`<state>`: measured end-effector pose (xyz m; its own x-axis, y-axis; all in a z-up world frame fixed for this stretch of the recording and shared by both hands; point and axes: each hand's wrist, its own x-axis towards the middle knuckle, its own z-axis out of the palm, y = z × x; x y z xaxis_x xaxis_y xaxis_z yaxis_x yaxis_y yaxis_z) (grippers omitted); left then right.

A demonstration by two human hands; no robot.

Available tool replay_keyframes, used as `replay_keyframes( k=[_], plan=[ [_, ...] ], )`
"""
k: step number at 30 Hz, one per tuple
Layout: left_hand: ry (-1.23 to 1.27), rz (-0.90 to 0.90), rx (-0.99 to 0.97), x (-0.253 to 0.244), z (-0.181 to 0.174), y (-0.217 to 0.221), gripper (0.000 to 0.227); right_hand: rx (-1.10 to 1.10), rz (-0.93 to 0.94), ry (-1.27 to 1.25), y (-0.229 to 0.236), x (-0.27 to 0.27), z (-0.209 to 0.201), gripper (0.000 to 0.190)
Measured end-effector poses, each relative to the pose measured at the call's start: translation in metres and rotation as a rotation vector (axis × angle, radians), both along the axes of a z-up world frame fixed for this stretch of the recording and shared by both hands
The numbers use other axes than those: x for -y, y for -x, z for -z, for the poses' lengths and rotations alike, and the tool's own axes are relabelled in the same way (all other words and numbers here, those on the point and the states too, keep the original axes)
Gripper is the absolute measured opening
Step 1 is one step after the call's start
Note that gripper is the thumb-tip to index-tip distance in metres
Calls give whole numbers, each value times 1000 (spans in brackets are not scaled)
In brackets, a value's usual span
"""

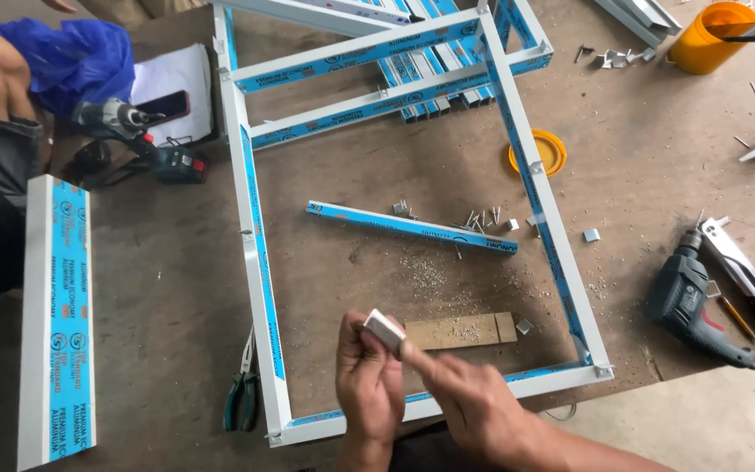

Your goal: The person assembles an aluminum frame by positioning metal profiles and inserting corner brackets. They use a power drill to secure the brackets with screws and a utility knife to trim excess material from the frame edges.

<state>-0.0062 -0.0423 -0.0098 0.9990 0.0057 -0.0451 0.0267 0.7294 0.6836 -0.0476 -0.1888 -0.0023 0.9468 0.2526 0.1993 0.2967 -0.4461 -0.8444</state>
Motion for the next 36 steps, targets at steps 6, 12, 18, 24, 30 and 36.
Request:
replay_keyframes(
  k=[6, 12, 18, 24, 30, 36],
  plan=[
    [31, -85, -74, 9, 23, 15, 9, 54, -119, -22, -8, 30, 15, 49],
    [-65, -115, -15, 28, 5, 22, 16, 84, -218, -158, -1, 62, 23, 46],
    [-145, -151, -80, 54, 15, 31, 12, 113, -268, -188, -2, 79, 29, 47],
    [-163, -257, -249, 66, 83, 53, 34, 112, -351, -150, -52, 107, 51, 49],
    [-978, -215, -53, -1, 51, 61, 31, -408, -59, 536, -125, 152, 128, 54],
    [-1687, 376, -351, -12, 123, 102, 23, -495, -169, 924, -130, 149, 142, 69]
  ],
)
